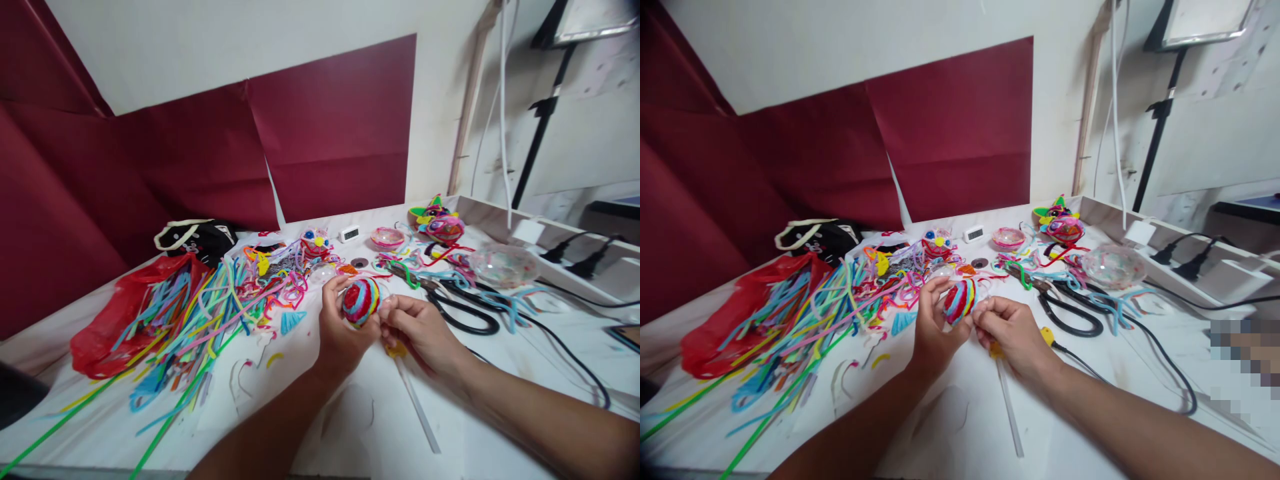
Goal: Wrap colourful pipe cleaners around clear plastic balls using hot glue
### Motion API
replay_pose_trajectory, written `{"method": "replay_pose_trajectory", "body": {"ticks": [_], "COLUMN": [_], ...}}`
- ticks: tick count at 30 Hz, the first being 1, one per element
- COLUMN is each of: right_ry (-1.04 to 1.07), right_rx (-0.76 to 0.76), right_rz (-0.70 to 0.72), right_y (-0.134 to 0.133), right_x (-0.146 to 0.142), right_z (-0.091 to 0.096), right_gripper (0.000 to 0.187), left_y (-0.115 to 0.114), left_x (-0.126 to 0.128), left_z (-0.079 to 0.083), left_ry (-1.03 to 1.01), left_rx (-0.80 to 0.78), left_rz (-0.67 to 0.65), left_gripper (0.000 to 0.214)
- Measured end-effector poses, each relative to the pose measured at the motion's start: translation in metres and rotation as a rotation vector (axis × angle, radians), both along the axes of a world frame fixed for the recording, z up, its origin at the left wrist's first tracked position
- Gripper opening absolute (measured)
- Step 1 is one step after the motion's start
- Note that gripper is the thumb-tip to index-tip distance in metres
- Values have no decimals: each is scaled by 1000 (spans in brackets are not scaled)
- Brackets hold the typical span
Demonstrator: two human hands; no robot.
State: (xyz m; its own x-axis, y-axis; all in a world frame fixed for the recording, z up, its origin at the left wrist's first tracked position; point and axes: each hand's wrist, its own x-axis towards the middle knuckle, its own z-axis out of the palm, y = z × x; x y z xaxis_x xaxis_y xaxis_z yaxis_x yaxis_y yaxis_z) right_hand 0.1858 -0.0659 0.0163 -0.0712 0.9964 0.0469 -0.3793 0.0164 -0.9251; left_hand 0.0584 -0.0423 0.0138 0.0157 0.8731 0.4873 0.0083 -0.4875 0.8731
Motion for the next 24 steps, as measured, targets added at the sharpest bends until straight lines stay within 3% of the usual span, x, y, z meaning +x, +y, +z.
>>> {"method": "replay_pose_trajectory", "body": {"ticks": [14,24], "right_ry": [52,61], "right_rx": [-11,-19], "right_rz": [-54,-75], "right_y": [0,-2], "right_x": [-3,-1], "right_z": [-2,1], "right_gripper": [10,14], "left_y": [-2,-3], "left_x": [3,1], "left_z": [-3,-4], "left_ry": [6,-33], "left_rx": [-11,-6], "left_rz": [24,-67], "left_gripper": [63,64]}}
